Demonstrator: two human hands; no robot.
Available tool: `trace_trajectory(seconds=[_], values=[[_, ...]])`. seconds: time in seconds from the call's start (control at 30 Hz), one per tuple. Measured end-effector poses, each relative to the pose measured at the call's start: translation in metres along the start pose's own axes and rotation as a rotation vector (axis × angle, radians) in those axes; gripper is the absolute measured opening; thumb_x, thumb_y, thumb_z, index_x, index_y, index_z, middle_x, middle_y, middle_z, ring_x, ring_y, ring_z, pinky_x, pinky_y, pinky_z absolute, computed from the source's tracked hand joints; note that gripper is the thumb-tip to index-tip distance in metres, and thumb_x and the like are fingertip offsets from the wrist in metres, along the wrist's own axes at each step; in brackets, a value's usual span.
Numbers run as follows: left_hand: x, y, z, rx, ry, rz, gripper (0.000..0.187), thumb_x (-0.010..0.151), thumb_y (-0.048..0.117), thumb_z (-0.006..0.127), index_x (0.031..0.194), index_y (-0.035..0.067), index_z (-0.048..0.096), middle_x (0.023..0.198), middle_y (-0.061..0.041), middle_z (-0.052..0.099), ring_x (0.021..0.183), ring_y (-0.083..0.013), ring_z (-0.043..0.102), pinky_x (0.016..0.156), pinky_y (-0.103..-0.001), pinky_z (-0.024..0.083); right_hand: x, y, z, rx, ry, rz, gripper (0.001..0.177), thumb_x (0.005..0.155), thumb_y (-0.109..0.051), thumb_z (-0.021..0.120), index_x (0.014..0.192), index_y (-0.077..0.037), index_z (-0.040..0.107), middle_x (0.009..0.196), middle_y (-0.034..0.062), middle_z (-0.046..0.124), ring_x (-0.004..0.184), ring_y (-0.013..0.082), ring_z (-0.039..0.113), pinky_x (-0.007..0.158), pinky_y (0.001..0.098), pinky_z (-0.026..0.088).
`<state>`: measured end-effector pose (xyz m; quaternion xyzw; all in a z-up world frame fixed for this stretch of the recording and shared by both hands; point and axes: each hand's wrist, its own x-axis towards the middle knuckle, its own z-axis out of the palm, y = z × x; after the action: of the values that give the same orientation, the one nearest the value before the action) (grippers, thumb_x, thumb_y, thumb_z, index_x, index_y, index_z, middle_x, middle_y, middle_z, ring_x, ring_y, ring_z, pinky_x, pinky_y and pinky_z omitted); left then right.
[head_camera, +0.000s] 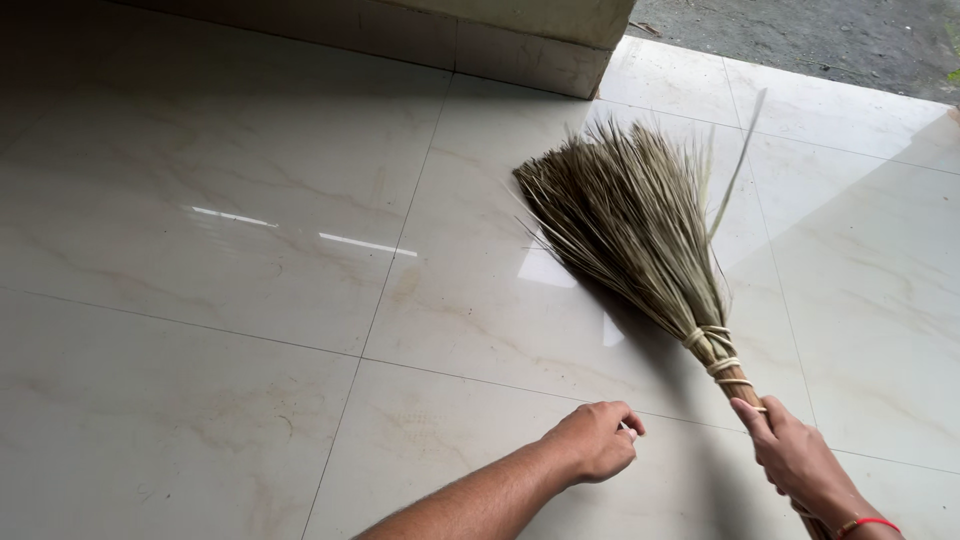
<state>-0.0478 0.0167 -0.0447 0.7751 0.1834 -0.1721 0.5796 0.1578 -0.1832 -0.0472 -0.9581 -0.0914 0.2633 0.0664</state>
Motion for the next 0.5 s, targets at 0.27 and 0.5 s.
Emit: trace_trajectory(seconds=[0.27, 0.5], values=[[-0.006, -0.006, -0.009, -0.011, -0.021, -0.085, 0.043, 0.095, 0.009, 0.039, 0.134, 0.012, 0.058, 0.135, -0.011, 0.061, 0.126, -0.0207, 0.059, 0.108, -0.043, 0.048, 0.02, 0.039, -0.014, -0.103, 0.114, 0.101, 0.059, 0.104, -0.065, 0.032, 0.11, -0.012, 0.055, 0.071, 0.0137, 0.064, 0.058, 0.0269, 0.064, 0.053, 0.0444, 0.053], [-0.005, -0.002, -0.009, 0.026, -0.01, -0.038, 0.048, 0.092, 0.003, 0.037, 0.134, 0.011, 0.059, 0.134, -0.014, 0.063, 0.125, -0.0222, 0.06, 0.109, -0.043, 0.048, 0.022, 0.033, -0.032, 0.081, 0.134, 0.246, 0.055, 0.107, -0.057, 0.04, 0.108, -0.005, 0.057, 0.071, 0.0121, 0.062, 0.056, 0.0232, 0.06, 0.051, 0.0414, 0.054]])
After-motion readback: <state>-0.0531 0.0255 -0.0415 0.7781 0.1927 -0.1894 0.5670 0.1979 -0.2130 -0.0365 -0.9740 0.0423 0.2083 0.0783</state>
